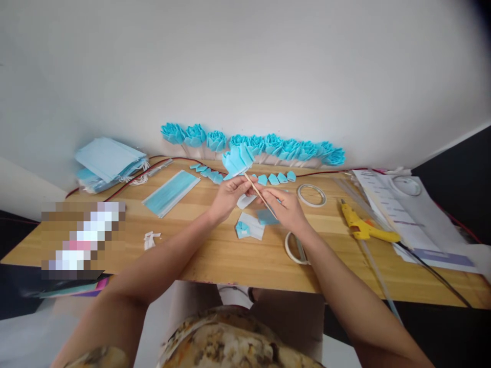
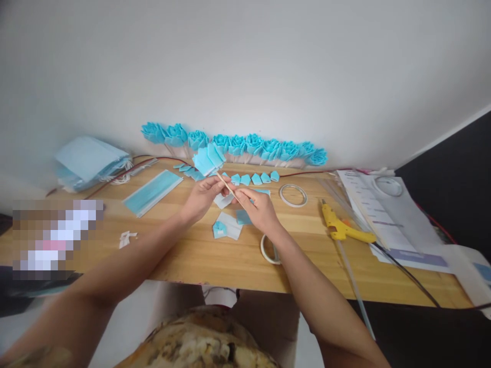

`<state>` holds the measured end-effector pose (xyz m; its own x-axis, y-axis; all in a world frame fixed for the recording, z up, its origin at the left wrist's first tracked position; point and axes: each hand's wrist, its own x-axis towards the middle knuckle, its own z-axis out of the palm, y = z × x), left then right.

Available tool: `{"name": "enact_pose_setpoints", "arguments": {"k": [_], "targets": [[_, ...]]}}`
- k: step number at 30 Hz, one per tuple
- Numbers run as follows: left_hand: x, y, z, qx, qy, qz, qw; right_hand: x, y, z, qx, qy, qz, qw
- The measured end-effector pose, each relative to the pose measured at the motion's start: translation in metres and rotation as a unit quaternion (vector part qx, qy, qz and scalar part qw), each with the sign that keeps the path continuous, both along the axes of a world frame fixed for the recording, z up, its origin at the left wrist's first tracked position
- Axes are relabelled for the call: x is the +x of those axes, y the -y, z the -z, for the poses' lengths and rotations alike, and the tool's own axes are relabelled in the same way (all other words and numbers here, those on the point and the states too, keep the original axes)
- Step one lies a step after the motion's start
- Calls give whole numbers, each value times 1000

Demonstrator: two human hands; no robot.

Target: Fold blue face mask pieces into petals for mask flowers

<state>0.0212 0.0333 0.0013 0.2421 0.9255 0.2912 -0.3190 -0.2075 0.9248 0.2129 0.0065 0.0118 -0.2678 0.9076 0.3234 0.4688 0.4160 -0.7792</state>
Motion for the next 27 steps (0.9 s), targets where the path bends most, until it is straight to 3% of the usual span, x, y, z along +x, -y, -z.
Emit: {"name": "enact_pose_setpoints", "arguments": {"k": [10,17,27], "targets": [[0,1,-2,21,-30,6,999,-2,-2,0,-2,13,-5,1000],[-1,0,1,3,-45,-19,999,-5,-1,1,-63,-137,8,989],[-1,1,-6,-21,70,-9,997,-1,-5,0,-15,-144,72,987]]}}
